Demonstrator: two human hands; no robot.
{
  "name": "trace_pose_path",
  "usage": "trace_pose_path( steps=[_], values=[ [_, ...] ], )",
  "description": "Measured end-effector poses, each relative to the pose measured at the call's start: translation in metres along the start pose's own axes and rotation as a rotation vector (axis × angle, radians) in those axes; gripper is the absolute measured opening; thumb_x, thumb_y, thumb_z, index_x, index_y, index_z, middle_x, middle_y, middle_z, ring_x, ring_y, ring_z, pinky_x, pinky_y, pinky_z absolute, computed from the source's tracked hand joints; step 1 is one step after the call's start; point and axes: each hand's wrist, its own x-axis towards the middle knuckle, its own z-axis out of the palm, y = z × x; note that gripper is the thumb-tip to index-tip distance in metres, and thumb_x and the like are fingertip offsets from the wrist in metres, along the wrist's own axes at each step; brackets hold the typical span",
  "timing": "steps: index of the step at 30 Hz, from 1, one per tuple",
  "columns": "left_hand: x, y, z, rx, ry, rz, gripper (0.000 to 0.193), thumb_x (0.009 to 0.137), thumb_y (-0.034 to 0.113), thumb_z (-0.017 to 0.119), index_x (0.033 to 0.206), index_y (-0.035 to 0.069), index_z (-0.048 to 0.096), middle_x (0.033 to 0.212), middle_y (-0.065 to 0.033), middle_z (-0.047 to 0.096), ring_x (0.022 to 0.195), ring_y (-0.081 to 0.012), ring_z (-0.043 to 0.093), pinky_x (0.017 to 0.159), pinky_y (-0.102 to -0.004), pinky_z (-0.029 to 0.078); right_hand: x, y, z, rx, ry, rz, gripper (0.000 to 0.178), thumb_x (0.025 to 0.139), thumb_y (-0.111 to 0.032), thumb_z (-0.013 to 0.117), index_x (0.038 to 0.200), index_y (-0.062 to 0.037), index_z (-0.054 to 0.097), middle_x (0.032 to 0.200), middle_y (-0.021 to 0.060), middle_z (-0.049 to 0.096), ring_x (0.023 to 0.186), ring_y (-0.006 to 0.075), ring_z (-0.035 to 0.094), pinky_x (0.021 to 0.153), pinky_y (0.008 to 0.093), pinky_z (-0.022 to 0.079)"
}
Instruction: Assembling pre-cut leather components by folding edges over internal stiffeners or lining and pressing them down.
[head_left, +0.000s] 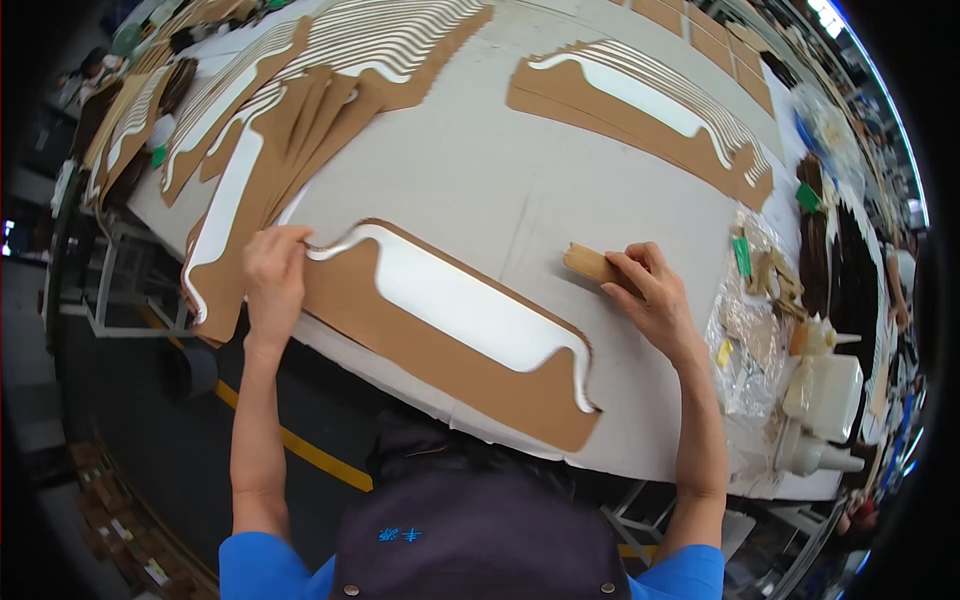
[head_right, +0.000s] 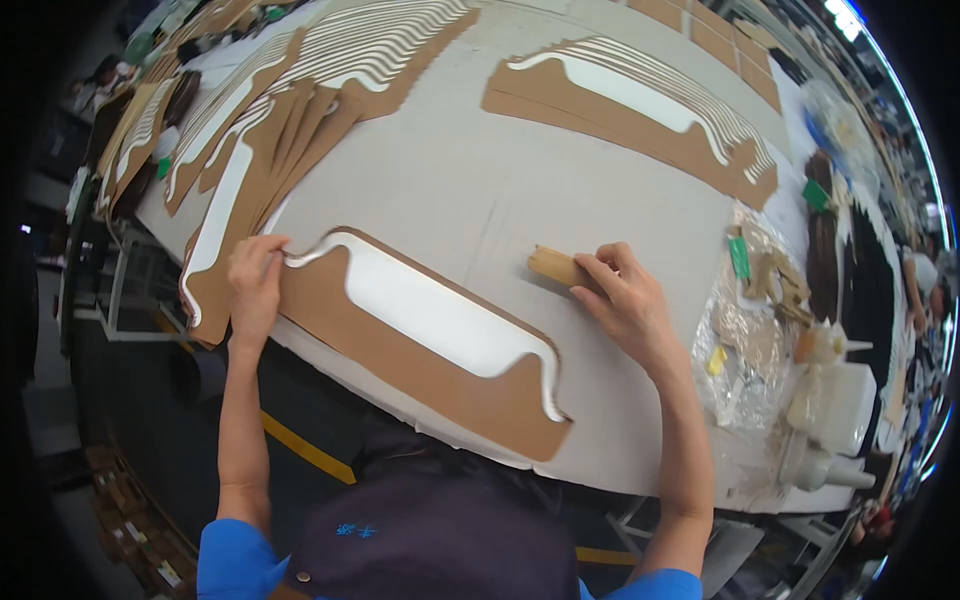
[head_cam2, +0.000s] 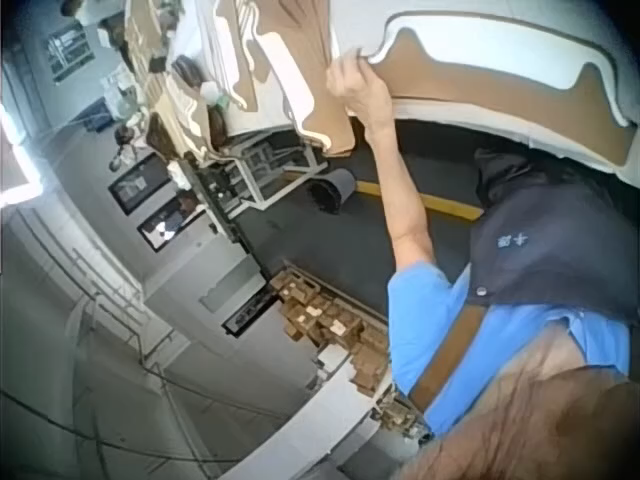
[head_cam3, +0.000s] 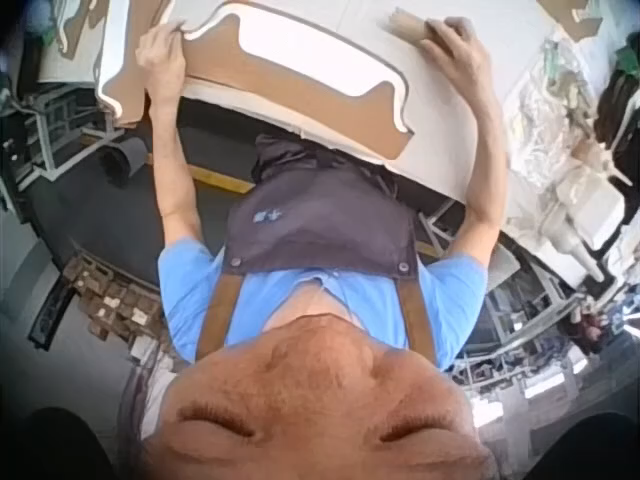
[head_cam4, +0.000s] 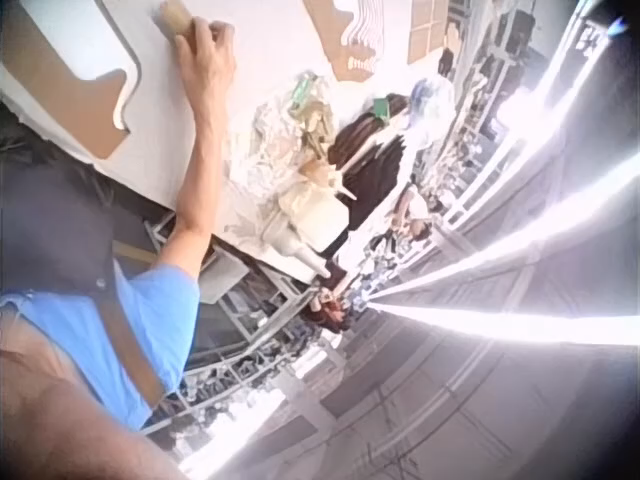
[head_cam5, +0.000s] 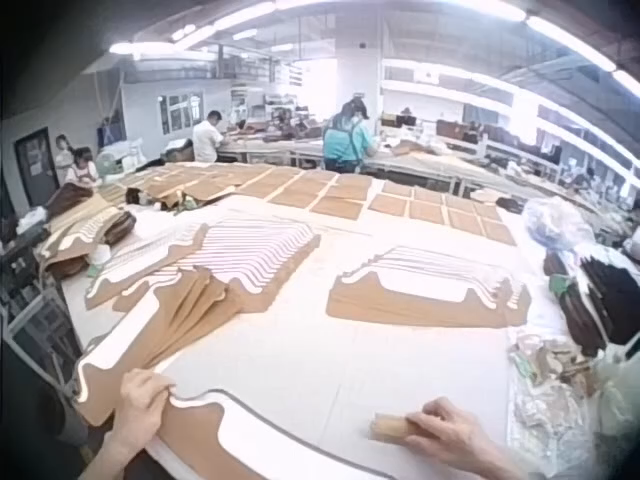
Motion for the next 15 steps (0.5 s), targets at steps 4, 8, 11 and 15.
trace_pose_path(
  steps=[4,8,11,15],
  values=[
    [0.021,0.044,0.015,-0.017,0.067,0.006,0.022,0.095,0.000,0.067,0.116,0.002,0.072,0.118,-0.0139,0.070,0.112,-0.0346,0.065,0.099,-0.0437,0.050,-0.052,-0.004,-0.025,0.093,-0.036,0.109,0.037,0.090,-0.010,0.079,0.126,-0.0058,0.073,0.116,0.0114,0.063,0.095,0.0276,0.068,0.081,0.0401,0.057],
    [-0.009,0.157,0.050,-0.414,-0.242,0.304,0.022,0.090,0.000,0.073,0.111,0.004,0.072,0.118,-0.0128,0.069,0.114,-0.0334,0.065,0.100,-0.0425,0.052,-0.113,-0.022,-0.042,0.101,-0.163,0.142,0.039,0.091,-0.004,0.076,0.129,-0.0060,0.072,0.118,0.0118,0.064,0.096,0.0278,0.068,0.080,0.0381,0.058],
    [-0.042,0.216,0.071,-0.574,-0.324,0.487,0.026,0.084,0.006,0.080,0.108,0.006,0.072,0.117,-0.0069,0.068,0.113,-0.0306,0.063,0.098,-0.0441,0.049,-0.128,-0.037,-0.037,0.023,-0.108,0.032,0.040,0.085,-0.005,0.078,0.124,-0.0049,0.073,0.116,0.0110,0.064,0.094,0.0275,0.067,0.080,0.0394,0.057],
    [-0.058,0.229,0.077,-0.506,-0.300,0.491,0.028,0.082,0.012,0.082,0.109,0.007,0.073,0.119,-0.0042,0.068,0.115,-0.0283,0.061,0.100,-0.0444,0.045,-0.126,-0.052,-0.034,-0.076,-0.099,-0.073,0.039,0.081,-0.006,0.078,0.120,-0.0041,0.071,0.111,0.0093,0.063,0.094,0.0260,0.064,0.082,0.0396,0.056]
  ],
)
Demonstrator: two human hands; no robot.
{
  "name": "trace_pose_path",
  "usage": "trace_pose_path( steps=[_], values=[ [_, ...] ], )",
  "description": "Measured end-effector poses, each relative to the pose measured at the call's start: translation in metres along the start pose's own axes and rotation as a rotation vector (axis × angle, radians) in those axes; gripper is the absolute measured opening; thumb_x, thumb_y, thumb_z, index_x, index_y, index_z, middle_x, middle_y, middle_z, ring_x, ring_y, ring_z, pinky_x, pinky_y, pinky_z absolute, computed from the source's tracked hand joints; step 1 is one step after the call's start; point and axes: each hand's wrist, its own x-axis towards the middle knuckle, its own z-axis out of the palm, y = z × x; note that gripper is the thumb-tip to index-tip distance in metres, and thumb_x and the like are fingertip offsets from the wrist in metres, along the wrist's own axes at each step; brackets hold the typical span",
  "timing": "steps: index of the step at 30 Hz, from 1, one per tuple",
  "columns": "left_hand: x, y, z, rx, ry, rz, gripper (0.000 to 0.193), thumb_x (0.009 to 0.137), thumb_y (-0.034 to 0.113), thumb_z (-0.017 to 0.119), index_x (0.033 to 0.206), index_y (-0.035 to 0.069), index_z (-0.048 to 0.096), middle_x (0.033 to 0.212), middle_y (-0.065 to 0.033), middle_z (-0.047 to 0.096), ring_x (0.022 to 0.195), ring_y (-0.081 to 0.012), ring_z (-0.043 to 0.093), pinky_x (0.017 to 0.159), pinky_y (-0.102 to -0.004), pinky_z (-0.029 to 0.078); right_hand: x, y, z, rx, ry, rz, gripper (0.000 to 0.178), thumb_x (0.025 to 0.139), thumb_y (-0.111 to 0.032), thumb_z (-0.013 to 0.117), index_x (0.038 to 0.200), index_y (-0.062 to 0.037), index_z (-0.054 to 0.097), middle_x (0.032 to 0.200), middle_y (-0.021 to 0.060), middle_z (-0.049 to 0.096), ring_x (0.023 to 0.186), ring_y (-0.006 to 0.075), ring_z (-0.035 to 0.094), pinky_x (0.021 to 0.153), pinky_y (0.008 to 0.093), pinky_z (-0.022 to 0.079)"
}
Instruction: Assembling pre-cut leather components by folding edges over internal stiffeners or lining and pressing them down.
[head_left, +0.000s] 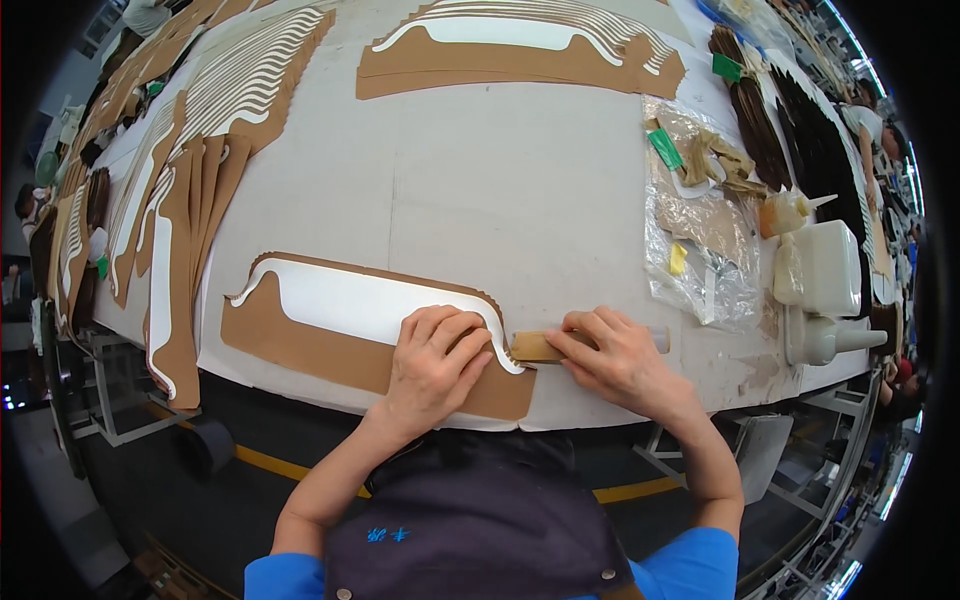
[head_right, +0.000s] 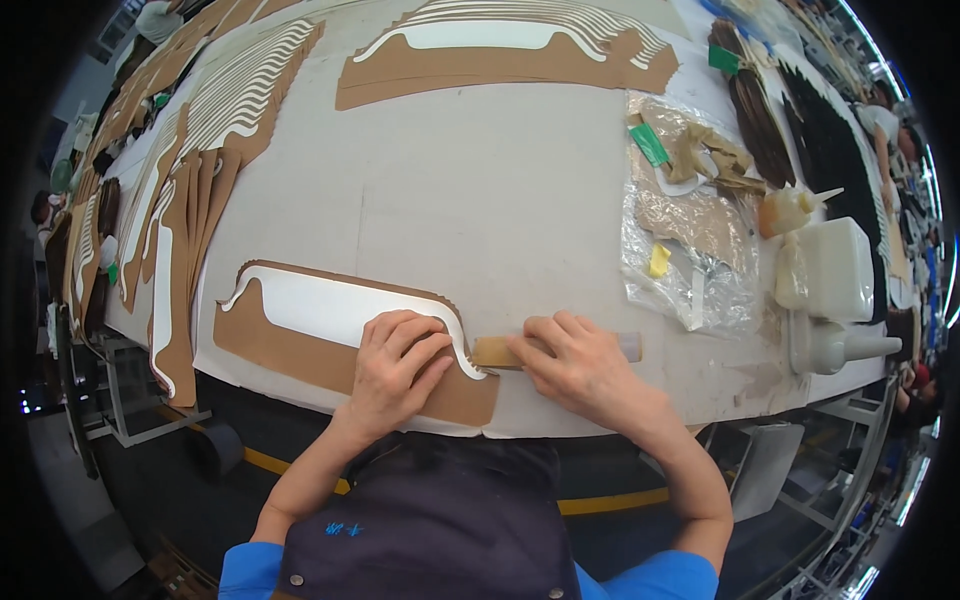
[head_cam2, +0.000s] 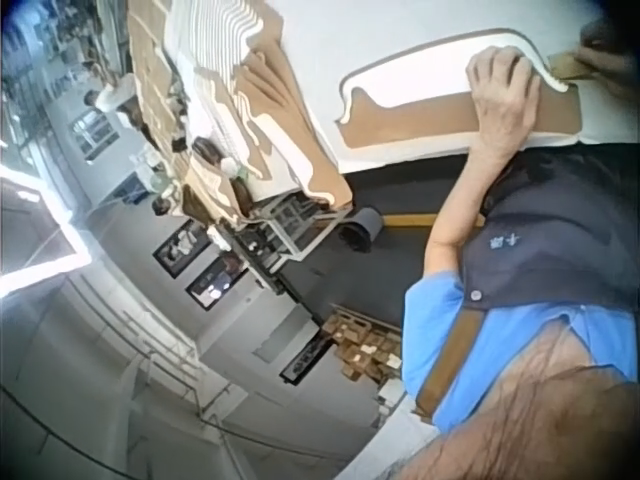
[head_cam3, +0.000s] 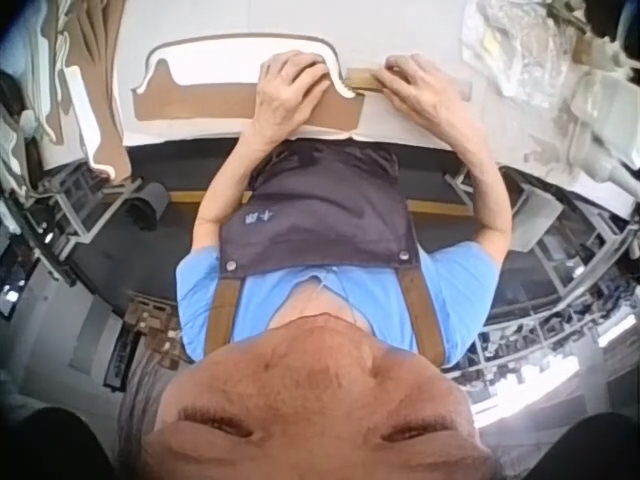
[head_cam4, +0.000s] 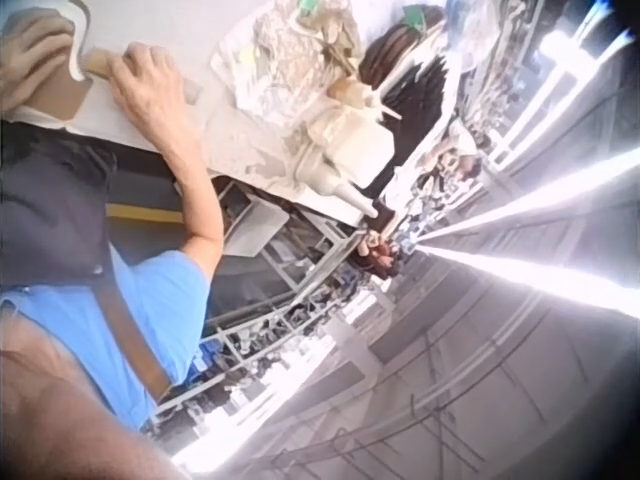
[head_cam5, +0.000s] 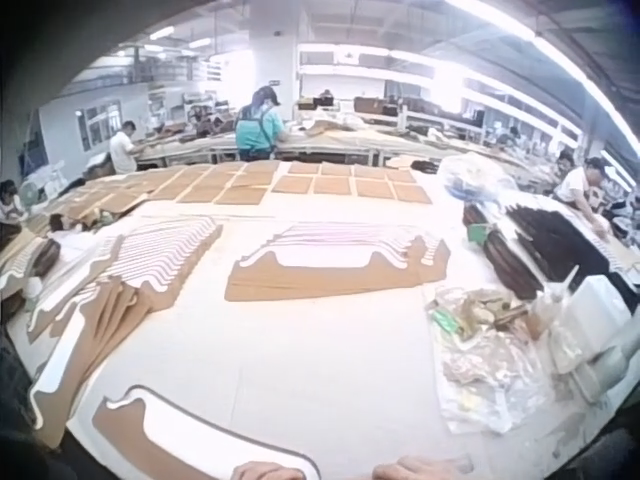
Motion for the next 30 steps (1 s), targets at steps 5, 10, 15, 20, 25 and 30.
trace_pose_path(
  steps=[5,10,15,20,25,30],
  values=[
    [0.001,-0.002,0.001,-0.013,-0.032,0.018,0.033,0.081,0.013,0.084,0.111,0.007,0.073,0.119,-0.0040,0.067,0.114,-0.0284,0.060,0.100,-0.0451,0.045,0.008,-0.002,0.010,-0.047,-0.001,-0.038,0.038,0.083,-0.008,0.076,0.120,-0.0041,0.069,0.108,0.0081,0.061,0.094,0.0252,0.060,0.080,0.0383,0.050],
    [-0.004,0.001,-0.004,-0.023,-0.068,0.013,0.035,0.080,0.014,0.085,0.112,0.008,0.072,0.121,-0.0037,0.067,0.114,-0.0280,0.060,0.101,-0.0458,0.045,0.004,-0.012,0.018,-0.058,0.042,-0.051,0.040,0.083,-0.012,0.077,0.119,-0.0002,0.068,0.106,0.0082,0.061,0.092,0.0249,0.059,0.076,0.0381,0.046],
    [-0.014,0.005,-0.006,-0.052,-0.074,0.008,0.034,0.083,0.015,0.082,0.114,0.006,0.071,0.122,-0.0032,0.066,0.113,-0.0242,0.059,0.102,-0.0459,0.044,0.000,-0.032,0.018,-0.097,0.015,-0.020,0.041,0.082,-0.010,0.073,0.120,0.0035,0.068,0.110,0.0108,0.062,0.092,0.0244,0.060,0.076,0.0378,0.046],
    [-0.014,0.004,-0.004,-0.010,-0.076,0.029,0.045,0.079,0.015,0.085,0.120,0.004,0.072,0.130,-0.0049,0.066,0.114,-0.0256,0.059,0.102,-0.0452,0.044,0.007,-0.031,0.018,-0.140,0.049,-0.033,0.046,0.076,-0.011,0.068,0.119,0.0057,0.067,0.112,0.0123,0.061,0.093,0.0262,0.060,0.078,0.0396,0.046],
    [-0.013,0.004,-0.006,-0.027,-0.092,0.021,0.046,0.079,0.015,0.085,0.121,0.003,0.072,0.132,-0.0049,0.066,0.112,-0.0250,0.059,0.100,-0.0448,0.044,0.015,-0.025,0.017,-0.159,0.029,-0.062,0.046,0.076,-0.011,0.068,0.119,0.0065,0.067,0.113,0.0124,0.061,0.093,0.0264,0.059,0.078,0.0400,0.046],
    [-0.019,0.006,-0.008,-0.050,-0.121,0.023,0.046,0.078,0.015,0.086,0.120,0.004,0.072,0.133,-0.0049,0.066,0.110,-0.0245,0.059,0.100,-0.0439,0.043,0.011,-0.030,0.015,-0.166,-0.019,-0.071,0.046,0.076,-0.012,0.068,0.118,0.0071,0.068,0.113,0.0124,0.061,0.094,0.0262,0.059,0.077,0.0399,0.046]
  ],
)
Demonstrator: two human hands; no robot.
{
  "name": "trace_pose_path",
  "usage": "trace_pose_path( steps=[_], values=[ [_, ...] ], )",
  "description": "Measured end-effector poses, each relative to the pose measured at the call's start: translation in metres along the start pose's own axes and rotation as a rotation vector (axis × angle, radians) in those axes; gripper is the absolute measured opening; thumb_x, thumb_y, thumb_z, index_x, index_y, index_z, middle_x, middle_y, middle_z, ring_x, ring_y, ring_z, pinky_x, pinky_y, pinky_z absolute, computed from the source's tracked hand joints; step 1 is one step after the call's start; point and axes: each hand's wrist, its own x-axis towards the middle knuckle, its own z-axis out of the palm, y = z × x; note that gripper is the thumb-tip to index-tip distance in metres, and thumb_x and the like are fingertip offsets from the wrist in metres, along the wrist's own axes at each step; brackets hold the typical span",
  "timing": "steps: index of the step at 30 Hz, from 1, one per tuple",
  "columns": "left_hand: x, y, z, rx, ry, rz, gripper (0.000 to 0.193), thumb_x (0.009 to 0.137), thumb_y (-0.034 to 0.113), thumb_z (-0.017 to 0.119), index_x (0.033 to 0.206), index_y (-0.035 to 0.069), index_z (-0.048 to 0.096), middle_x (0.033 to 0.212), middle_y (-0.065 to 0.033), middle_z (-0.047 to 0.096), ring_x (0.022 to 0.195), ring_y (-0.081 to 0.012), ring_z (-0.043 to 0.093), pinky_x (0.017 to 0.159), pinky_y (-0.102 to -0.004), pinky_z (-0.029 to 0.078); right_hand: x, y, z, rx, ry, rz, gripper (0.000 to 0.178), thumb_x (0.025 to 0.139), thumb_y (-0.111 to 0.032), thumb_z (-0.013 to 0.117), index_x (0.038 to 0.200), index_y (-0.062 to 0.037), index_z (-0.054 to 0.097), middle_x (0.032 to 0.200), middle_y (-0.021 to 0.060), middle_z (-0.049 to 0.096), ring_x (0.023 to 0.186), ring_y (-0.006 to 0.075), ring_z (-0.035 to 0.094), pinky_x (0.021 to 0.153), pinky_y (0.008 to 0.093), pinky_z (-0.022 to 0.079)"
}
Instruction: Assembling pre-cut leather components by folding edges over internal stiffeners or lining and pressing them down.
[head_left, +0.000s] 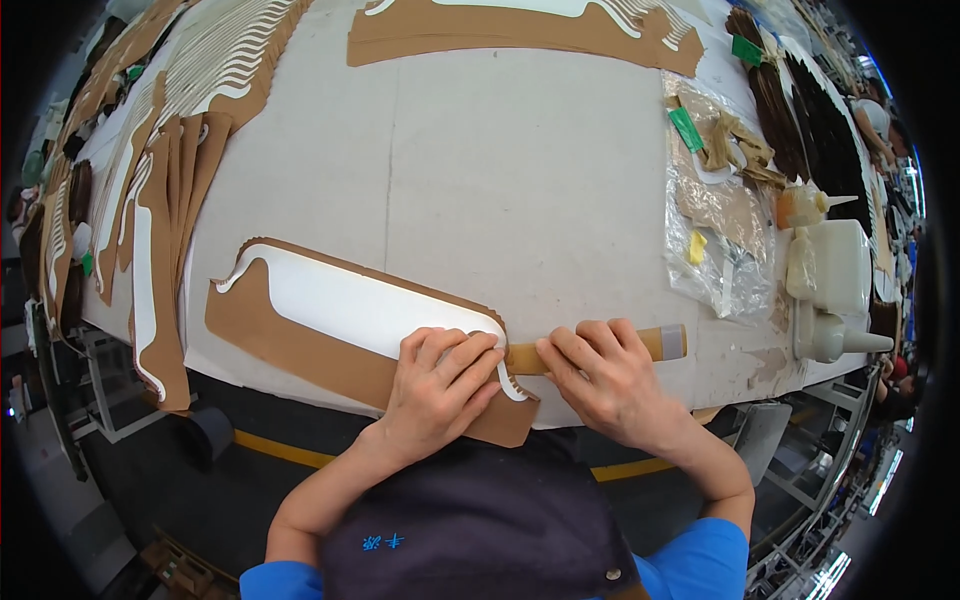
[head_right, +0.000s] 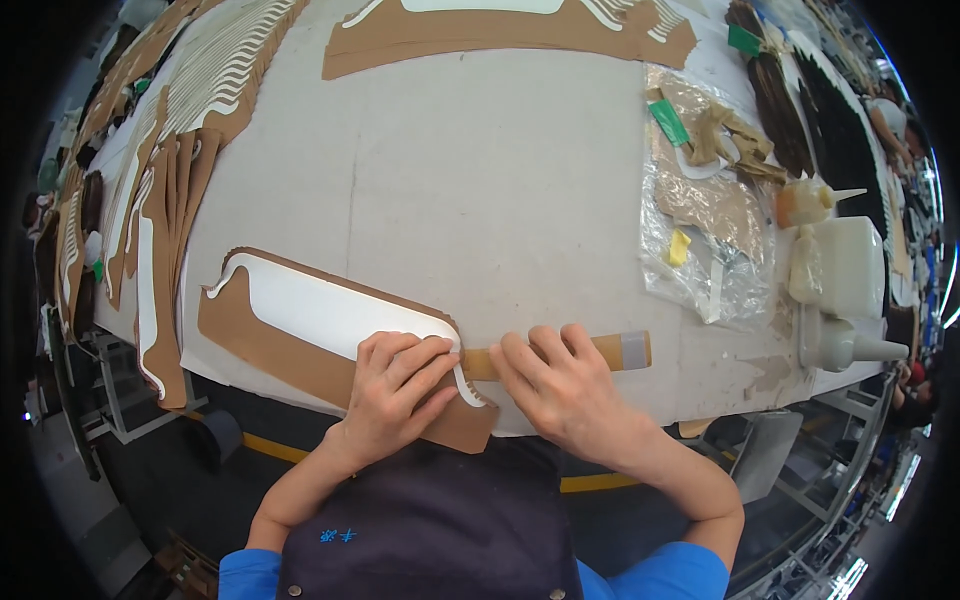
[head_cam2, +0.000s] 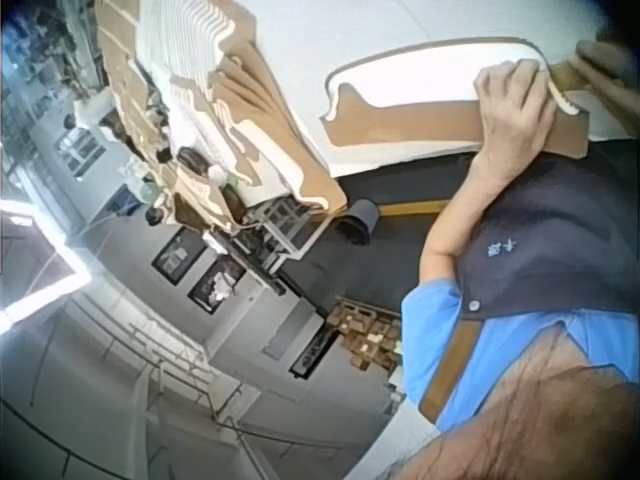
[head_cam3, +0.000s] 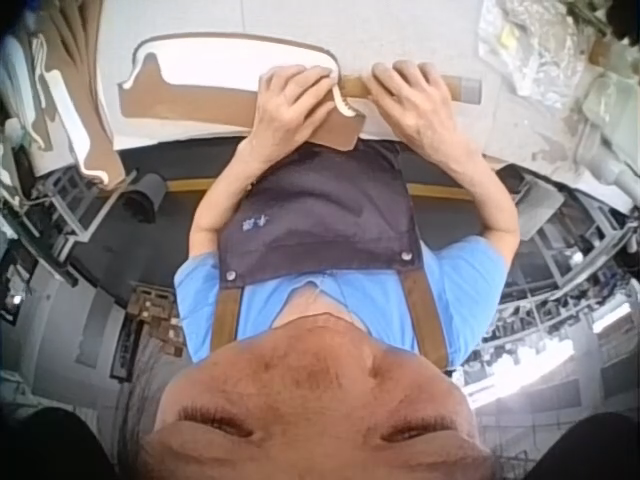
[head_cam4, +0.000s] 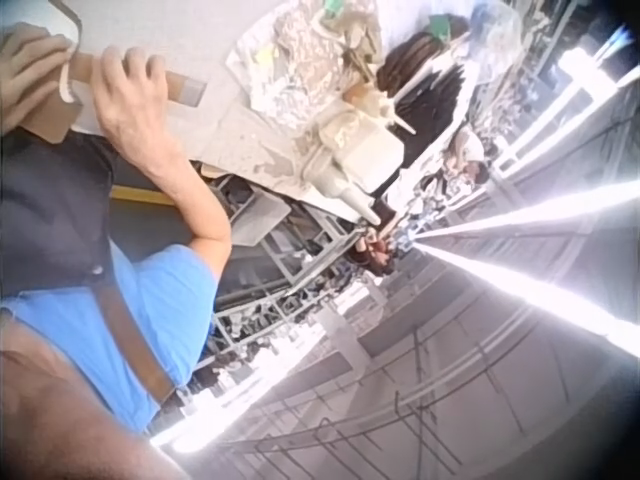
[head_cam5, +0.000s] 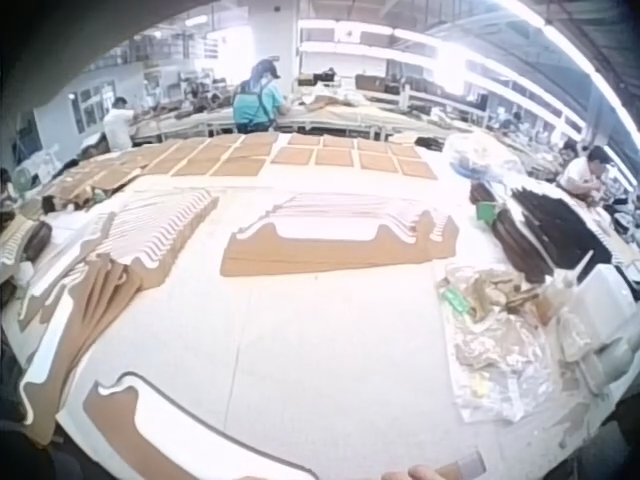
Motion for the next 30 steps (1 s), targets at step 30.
trace_pose_path(
  steps=[30],
  values=[
    [-0.001,0.002,0.003,0.029,-0.001,-0.092,0.054,0.077,0.019,0.087,0.126,0.004,0.070,0.138,-0.0084,0.064,0.128,-0.0277,0.058,0.107,-0.0463,0.042,0.048,0.062,0.005,0.074,-0.006,-0.322,0.027,0.076,-0.011,0.069,0.099,0.0028,0.071,0.109,0.0101,0.059,0.094,0.0251,0.056,0.077,0.0398,0.045]
  ],
)
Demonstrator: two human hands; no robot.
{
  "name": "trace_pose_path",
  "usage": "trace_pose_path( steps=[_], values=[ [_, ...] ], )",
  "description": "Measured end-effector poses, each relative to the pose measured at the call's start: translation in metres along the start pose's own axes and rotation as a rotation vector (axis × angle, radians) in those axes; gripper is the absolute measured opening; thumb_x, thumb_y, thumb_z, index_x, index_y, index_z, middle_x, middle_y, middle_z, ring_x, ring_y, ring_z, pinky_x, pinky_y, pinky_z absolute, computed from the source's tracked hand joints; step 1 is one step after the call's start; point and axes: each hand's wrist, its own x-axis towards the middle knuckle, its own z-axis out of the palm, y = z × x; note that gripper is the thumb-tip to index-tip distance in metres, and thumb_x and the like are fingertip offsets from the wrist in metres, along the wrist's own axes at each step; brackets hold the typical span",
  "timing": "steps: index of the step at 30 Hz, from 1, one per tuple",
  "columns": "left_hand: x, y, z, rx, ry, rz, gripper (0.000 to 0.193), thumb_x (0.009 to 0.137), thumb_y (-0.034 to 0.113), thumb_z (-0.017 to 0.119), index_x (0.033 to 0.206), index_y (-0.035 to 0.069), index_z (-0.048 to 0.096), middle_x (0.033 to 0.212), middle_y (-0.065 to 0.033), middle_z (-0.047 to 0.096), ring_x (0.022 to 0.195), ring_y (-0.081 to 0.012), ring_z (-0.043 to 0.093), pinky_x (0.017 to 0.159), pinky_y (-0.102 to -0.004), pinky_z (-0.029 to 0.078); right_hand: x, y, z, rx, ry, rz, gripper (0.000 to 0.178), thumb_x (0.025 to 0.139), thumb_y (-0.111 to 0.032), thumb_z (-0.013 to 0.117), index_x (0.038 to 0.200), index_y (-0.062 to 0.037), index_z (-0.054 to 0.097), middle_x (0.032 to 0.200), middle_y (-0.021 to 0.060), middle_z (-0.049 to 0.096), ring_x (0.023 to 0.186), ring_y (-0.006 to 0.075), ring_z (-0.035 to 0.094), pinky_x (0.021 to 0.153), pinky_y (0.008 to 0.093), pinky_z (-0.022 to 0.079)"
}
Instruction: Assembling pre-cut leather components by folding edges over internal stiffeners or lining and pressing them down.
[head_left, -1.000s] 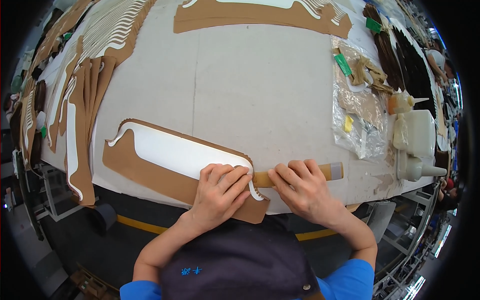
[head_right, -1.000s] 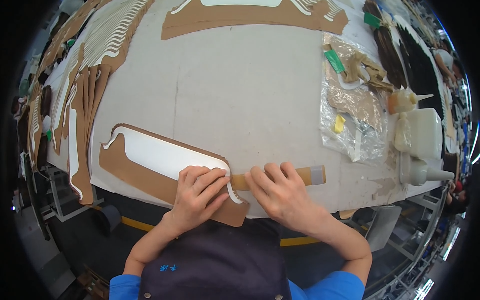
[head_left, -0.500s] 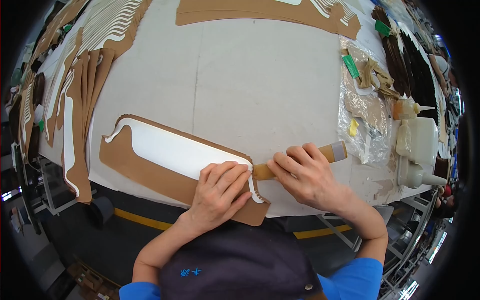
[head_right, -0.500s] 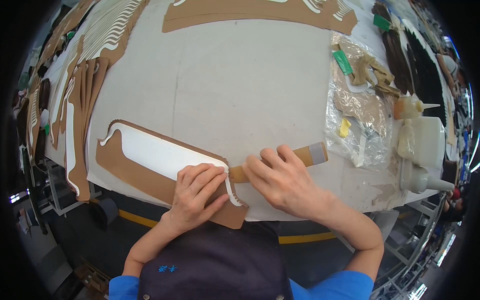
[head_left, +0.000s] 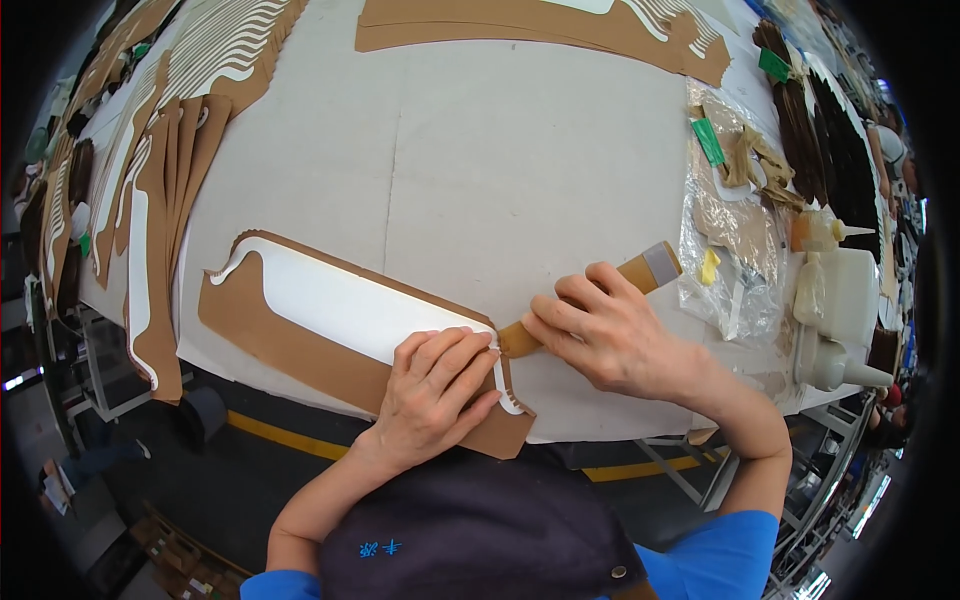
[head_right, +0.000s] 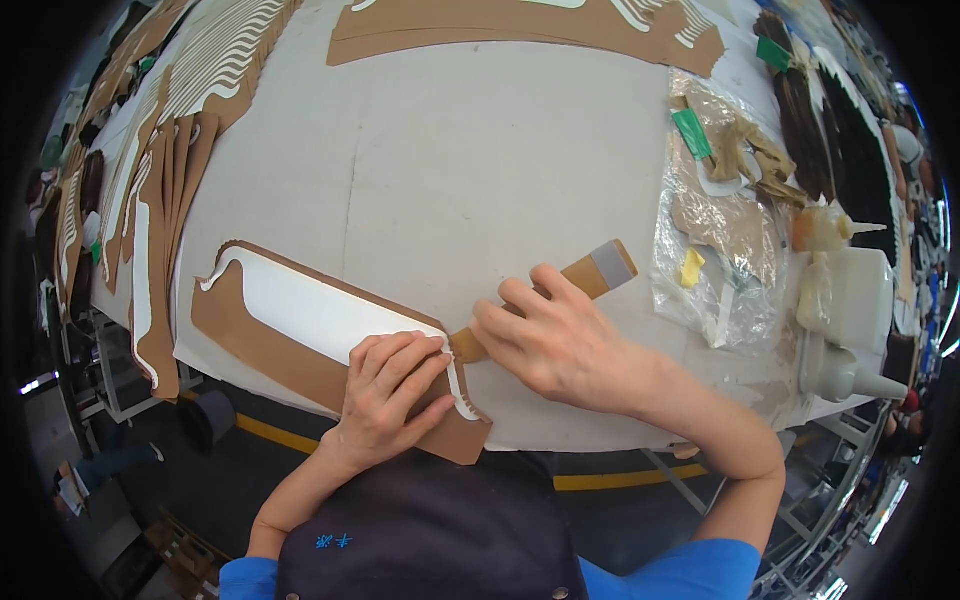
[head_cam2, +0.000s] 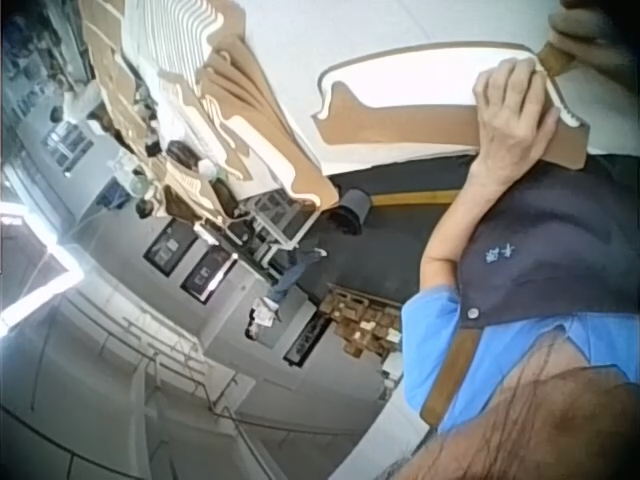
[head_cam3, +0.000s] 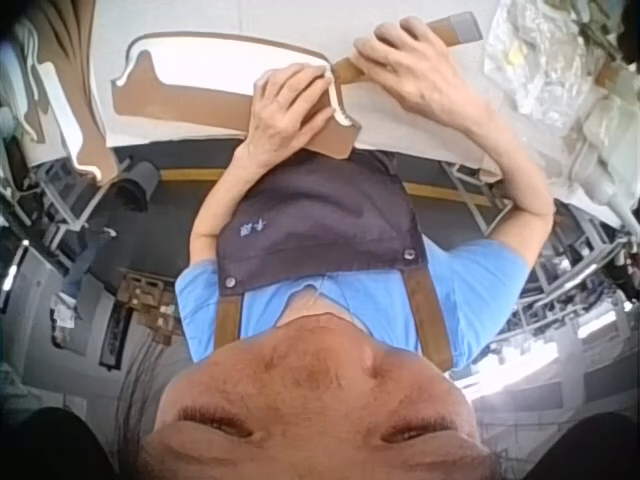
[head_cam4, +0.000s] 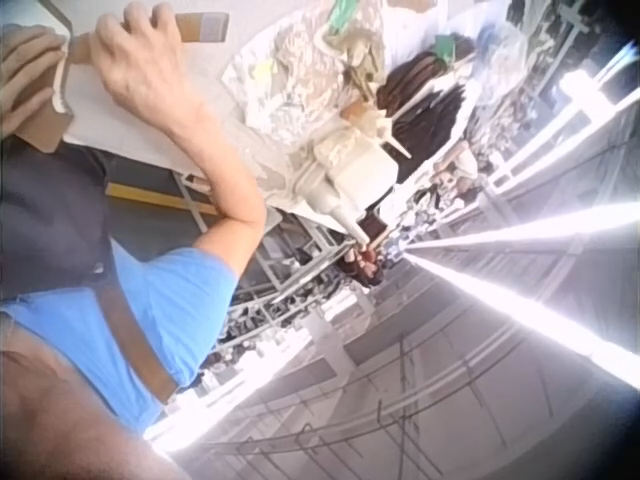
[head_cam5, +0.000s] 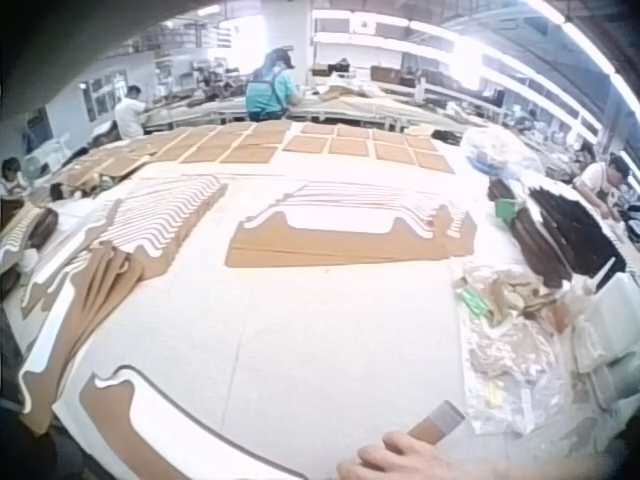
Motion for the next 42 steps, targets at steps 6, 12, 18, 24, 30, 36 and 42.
trace_pose_path(
  steps=[6,12,18,24,30,36,42],
  values=[
    [0.001,0.001,-0.002,-0.007,-0.002,-0.005,0.052,0.079,0.020,0.087,0.125,0.004,0.070,0.136,-0.0092,0.064,0.128,-0.0288,0.058,0.108,-0.0479,0.044,0.009,0.020,0.003,0.044,-0.029,-0.084,0.029,0.074,-0.011,0.070,0.101,0.0015,0.071,0.110,0.0095,0.059,0.099,0.0252,0.056,0.084,0.0395,0.046],
    [-0.002,0.000,0.000,-0.008,0.008,-0.008,0.051,0.080,0.021,0.087,0.124,0.003,0.070,0.135,-0.0109,0.063,0.127,-0.0316,0.059,0.108,-0.0488,0.045,0.020,0.037,0.003,0.114,-0.061,-0.159,0.034,0.076,-0.012,0.071,0.109,-0.0023,0.071,0.110,0.0060,0.061,0.100,0.0244,0.057,0.090,0.0404,0.046],
    [-0.001,0.007,-0.004,0.138,0.043,-0.028,0.053,0.079,0.024,0.087,0.124,0.003,0.070,0.135,-0.0109,0.063,0.127,-0.0337,0.059,0.108,-0.0527,0.045,0.032,0.048,0.005,0.156,-0.099,-0.207,0.031,0.078,-0.011,0.071,0.108,-0.0034,0.073,0.109,0.0036,0.063,0.102,0.0236,0.057,0.095,0.0401,0.046],
    [-0.010,0.003,0.002,0.142,0.048,-0.074,0.048,0.081,0.027,0.087,0.122,0.008,0.072,0.135,-0.0101,0.060,0.130,-0.0334,0.055,0.114,-0.0554,0.039,0.050,0.056,0.002,0.160,-0.108,-0.276,0.027,0.078,-0.009,0.072,0.104,-0.0039,0.073,0.106,0.0036,0.064,0.103,0.0234,0.057,0.097,0.0404,0.046],
    [-0.003,0.008,-0.008,0.233,0.066,-0.116,0.051,0.083,0.025,0.086,0.126,0.003,0.070,0.138,-0.0139,0.059,0.131,-0.0350,0.056,0.115,-0.0570,0.040,0.059,0.061,0.007,0.140,-0.110,-0.309,0.014,0.078,-0.009,0.073,0.092,-0.0053,0.075,0.107,0.0024,0.065,0.105,0.0224,0.057,0.099,0.0406,0.046],
    [-0.019,-0.004,-0.005,0.168,0.100,-0.203,0.046,0.085,0.027,0.084,0.124,0.005,0.073,0.139,-0.0134,0.059,0.135,-0.0361,0.054,0.117,-0.0586,0.036,0.074,0.059,0.007,0.136,-0.176,-0.323,0.020,0.078,-0.008,0.074,0.098,-0.0051,0.075,0.107,0.0020,0.065,0.106,0.0219,0.058,0.100,0.0403,0.046],
    [-0.014,-0.006,-0.021,0.272,0.103,-0.192,0.046,0.087,0.023,0.083,0.126,0.002,0.072,0.138,-0.0162,0.061,0.136,-0.0374,0.054,0.118,-0.0611,0.036,0.087,0.061,0.012,0.128,-0.172,-0.346,0.028,0.078,-0.007,0.075,0.105,-0.0047,0.075,0.107,0.0018,0.064,0.106,0.0218,0.057,0.100,0.0400,0.046]
  ],
)
